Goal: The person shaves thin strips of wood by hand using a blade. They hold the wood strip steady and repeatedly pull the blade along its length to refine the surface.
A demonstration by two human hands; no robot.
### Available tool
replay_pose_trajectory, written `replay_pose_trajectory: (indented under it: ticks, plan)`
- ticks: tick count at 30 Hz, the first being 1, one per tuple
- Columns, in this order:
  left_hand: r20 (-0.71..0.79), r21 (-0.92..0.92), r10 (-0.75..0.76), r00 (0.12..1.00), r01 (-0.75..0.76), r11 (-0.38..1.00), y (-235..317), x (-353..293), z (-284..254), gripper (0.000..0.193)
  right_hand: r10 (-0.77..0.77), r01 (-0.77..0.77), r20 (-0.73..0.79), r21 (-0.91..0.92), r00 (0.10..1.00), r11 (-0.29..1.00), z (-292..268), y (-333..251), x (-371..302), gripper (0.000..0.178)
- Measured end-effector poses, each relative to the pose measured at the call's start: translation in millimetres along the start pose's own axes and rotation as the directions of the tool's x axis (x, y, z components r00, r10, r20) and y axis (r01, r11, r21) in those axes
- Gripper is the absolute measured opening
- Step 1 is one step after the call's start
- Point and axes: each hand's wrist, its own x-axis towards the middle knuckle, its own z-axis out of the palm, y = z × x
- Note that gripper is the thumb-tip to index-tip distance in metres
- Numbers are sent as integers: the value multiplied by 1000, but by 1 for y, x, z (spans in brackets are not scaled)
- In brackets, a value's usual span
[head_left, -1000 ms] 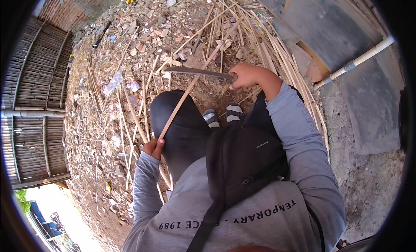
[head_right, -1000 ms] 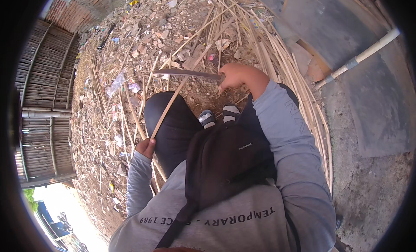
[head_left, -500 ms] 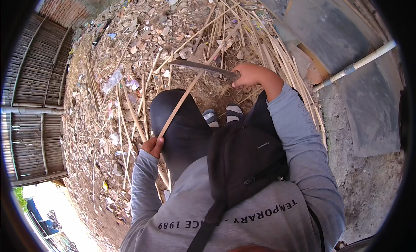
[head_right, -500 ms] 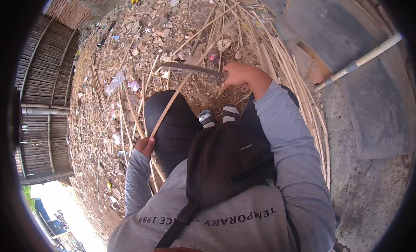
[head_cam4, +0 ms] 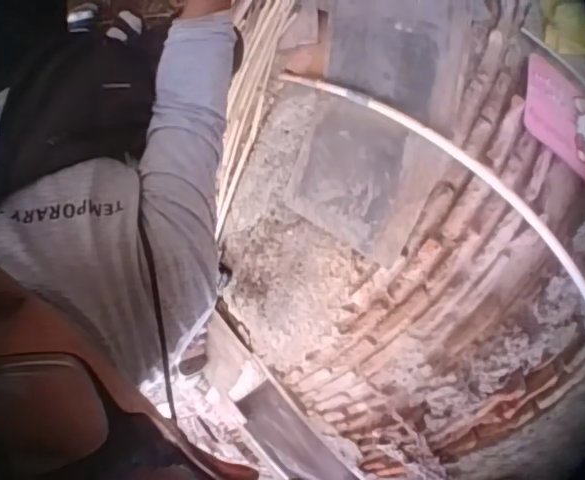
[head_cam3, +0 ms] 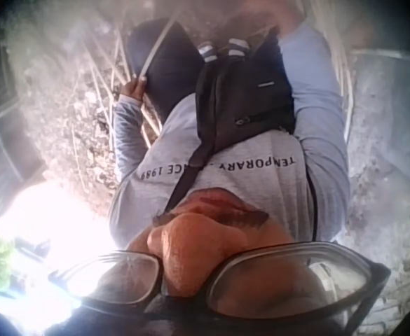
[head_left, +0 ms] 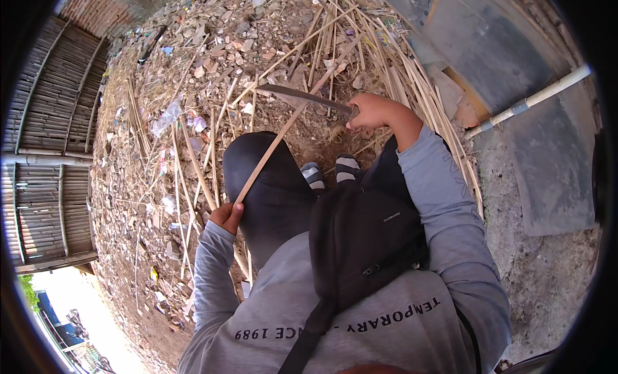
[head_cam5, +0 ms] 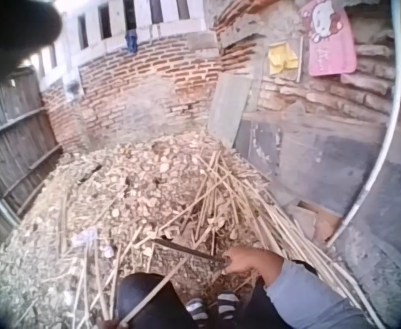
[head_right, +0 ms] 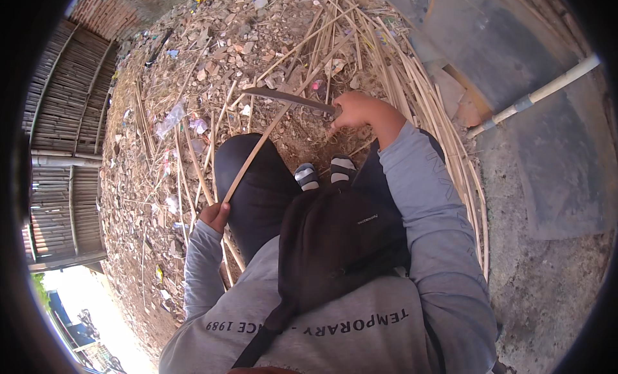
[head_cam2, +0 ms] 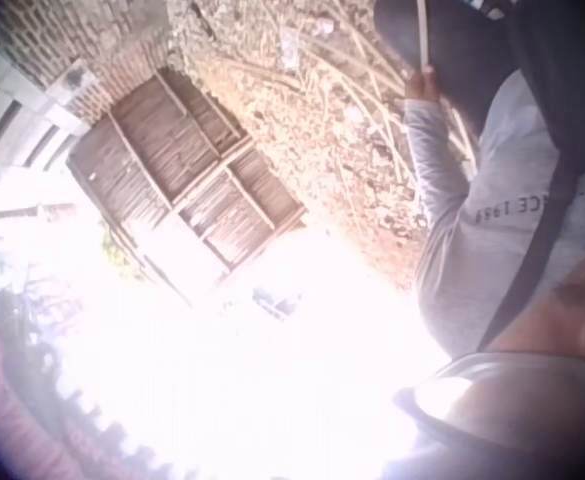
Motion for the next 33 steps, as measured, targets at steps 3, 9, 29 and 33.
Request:
replay_pose_trajectory:
  ticks: [3, 9, 29, 33]
  plan:
    - [3, 13, 11, 1000, -11, 1000, 3, 2, 1, 51, 120, -122, -37, -70, 992, 990, -6, 14, 7, 60]
    - [-68, 19, 98, 993, -97, 995, -3, 2, 5, 53, -27, 22, -72, -65, 997, 998, 9, -2, -2, 56]
    - [-12, -11, 22, 1000, -22, 1000, 4, -1, 2, 51, -134, 117, -94, -168, 987, 979, 13, 8, 5, 58]
    - [-60, -30, 79, 995, -81, 996, 5, 0, 6, 53, -21, 17, -62, -65, 998, 998, 2, 14, 5, 50]
